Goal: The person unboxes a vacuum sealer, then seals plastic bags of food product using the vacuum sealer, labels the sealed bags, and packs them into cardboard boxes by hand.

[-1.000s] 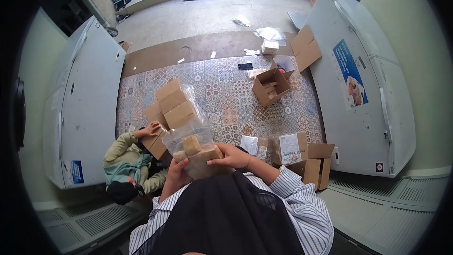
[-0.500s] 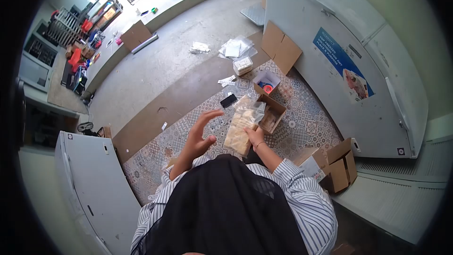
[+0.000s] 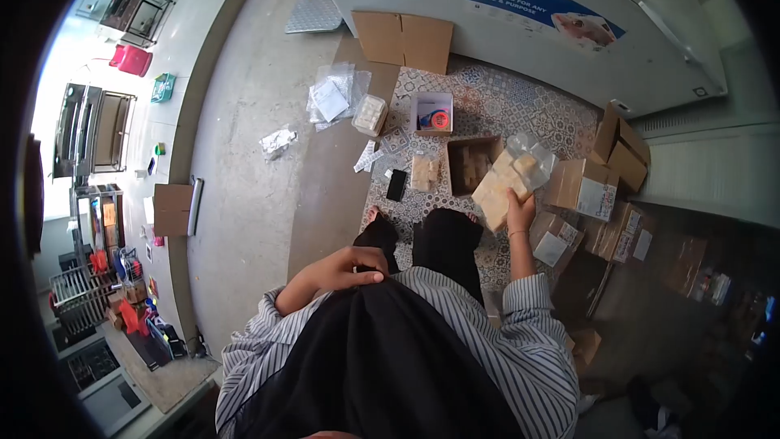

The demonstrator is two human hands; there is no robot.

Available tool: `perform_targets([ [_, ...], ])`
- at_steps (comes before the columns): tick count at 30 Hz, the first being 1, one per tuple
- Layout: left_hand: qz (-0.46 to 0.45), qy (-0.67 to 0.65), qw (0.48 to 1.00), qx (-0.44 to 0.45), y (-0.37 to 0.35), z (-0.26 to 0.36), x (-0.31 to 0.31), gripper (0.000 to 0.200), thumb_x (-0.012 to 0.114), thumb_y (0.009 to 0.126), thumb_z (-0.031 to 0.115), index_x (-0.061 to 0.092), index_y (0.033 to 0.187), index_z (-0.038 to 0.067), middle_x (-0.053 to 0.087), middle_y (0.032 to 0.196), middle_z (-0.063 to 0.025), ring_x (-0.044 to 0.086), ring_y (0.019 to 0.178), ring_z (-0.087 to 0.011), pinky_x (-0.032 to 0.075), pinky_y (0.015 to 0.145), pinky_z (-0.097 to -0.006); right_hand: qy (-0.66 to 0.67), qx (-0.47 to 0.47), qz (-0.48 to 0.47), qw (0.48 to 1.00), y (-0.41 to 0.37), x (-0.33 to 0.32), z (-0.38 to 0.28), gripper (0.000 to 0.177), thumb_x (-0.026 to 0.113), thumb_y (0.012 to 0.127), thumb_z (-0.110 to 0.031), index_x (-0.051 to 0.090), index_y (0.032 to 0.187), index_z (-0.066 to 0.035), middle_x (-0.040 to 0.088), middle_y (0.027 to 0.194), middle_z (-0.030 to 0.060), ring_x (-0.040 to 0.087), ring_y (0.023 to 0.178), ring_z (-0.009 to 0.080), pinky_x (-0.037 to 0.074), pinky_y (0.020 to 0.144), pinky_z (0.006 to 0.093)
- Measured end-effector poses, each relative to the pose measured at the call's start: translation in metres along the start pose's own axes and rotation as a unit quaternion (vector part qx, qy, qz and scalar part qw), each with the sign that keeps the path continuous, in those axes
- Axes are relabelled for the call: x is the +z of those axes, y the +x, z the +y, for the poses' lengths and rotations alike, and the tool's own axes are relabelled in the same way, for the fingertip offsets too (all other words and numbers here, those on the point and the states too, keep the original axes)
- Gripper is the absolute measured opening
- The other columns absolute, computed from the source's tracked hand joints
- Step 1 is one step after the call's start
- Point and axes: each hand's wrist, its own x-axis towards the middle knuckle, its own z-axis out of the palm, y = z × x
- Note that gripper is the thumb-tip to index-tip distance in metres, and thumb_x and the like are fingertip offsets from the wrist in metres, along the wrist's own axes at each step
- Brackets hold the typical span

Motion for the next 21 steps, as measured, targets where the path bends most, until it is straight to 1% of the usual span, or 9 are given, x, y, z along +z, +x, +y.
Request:
perform_targets([
  [1,-0.006,-0.027,1.000,-0.010,-0.011,-0.003,-0.012,0.024,0.049,0.086,0.021,0.054,0.083,-0.002,0.053,0.079,-0.0077,0.052,0.075,-0.0156,0.040,0.070,-0.0255,0.058,0.025,0.006,0.998,-0.018,0.006,0.000,0.038,0.063,0.072,-0.023,0.050,0.100,0.001,0.058,0.094,0.0138,0.057,0.085,0.0248,0.044,0.072,0.0327],
  [3,-0.096,-0.086,0.968,-0.215,-0.042,-0.015,-0.032,0.025,0.045,0.088,0.021,0.054,0.094,-0.002,0.054,0.093,-0.0112,0.051,0.090,-0.0195,0.038,0.080,-0.0298,0.102,0.069,-0.018,0.992,-0.038,0.028,-0.009,0.044,0.063,0.073,-0.024,0.047,0.104,0.002,0.055,0.100,0.0132,0.054,0.090,0.0233,0.042,0.076,0.0324],
  [5,-0.097,-0.089,0.966,-0.222,-0.071,-0.033,-0.036,0.025,0.044,0.088,0.020,0.054,0.096,-0.001,0.054,0.095,-0.0110,0.050,0.093,-0.0198,0.036,0.084,-0.0297,0.045,0.090,-0.044,0.994,-0.068,0.059,-0.015,0.039,0.064,0.074,-0.019,0.048,0.102,0.003,0.055,0.098,0.0101,0.052,0.089,0.0172,0.041,0.077,0.0293],
  [9,-0.045,-0.138,0.946,-0.291,-0.105,-0.087,-0.054,0.026,0.040,0.089,0.019,0.053,0.097,-0.002,0.055,0.096,-0.0120,0.051,0.094,-0.0206,0.037,0.085,-0.0295,0.047,0.105,-0.077,0.990,-0.086,0.143,0.027,0.054,0.065,0.072,-0.018,0.036,0.115,-0.001,0.051,0.105,0.0118,0.051,0.092,0.0180,0.041,0.077,0.0297],
  [13,0.020,-0.183,0.917,-0.354,-0.085,-0.189,-0.122,0.029,0.038,0.090,0.018,0.052,0.097,-0.005,0.056,0.094,-0.0135,0.053,0.091,-0.0213,0.040,0.082,-0.0294,0.134,0.116,-0.097,0.979,-0.042,0.267,0.164,0.053,0.066,0.071,-0.013,0.037,0.114,-0.003,0.052,0.103,0.0105,0.051,0.090,0.0156,0.042,0.075,0.0287],
  [16,0.009,-0.216,0.883,-0.417,-0.082,-0.294,-0.162,0.030,0.036,0.090,0.018,0.052,0.098,-0.007,0.057,0.093,-0.0147,0.055,0.089,-0.0217,0.043,0.080,-0.0292,0.102,0.220,-0.142,0.960,0.008,0.346,0.283,0.050,0.067,0.070,-0.012,0.040,0.112,-0.003,0.054,0.098,0.0079,0.052,0.087,0.0144,0.043,0.074,0.0274],
  [17,-0.007,-0.232,0.866,-0.443,-0.089,-0.330,-0.174,0.031,0.035,0.090,0.018,0.052,0.098,-0.008,0.058,0.093,-0.0151,0.056,0.088,-0.0219,0.043,0.079,-0.0292,0.069,0.191,-0.146,0.968,0.027,0.369,0.317,0.049,0.067,0.069,-0.012,0.041,0.111,-0.003,0.054,0.097,0.0069,0.052,0.085,0.0143,0.043,0.074,0.0268],
  [19,-0.069,-0.268,0.805,-0.524,-0.120,-0.397,-0.204,0.032,0.034,0.090,0.017,0.052,0.098,-0.009,0.058,0.092,-0.0159,0.057,0.087,-0.0222,0.045,0.078,-0.0291,0.043,0.159,-0.160,0.973,0.052,0.408,0.381,0.049,0.068,0.069,-0.012,0.043,0.110,-0.003,0.055,0.096,0.0055,0.052,0.084,0.0137,0.043,0.073,0.0262],
  [21,-0.124,-0.278,0.703,-0.642,-0.150,-0.458,-0.252,0.034,0.033,0.091,0.017,0.051,0.098,-0.010,0.059,0.092,-0.0167,0.058,0.086,-0.0225,0.047,0.076,-0.0290,0.085,0.155,-0.151,0.973,0.067,0.428,0.415,0.048,0.068,0.068,-0.018,0.047,0.109,-0.004,0.055,0.095,0.0067,0.053,0.085,0.0148,0.043,0.072,0.0282],
])
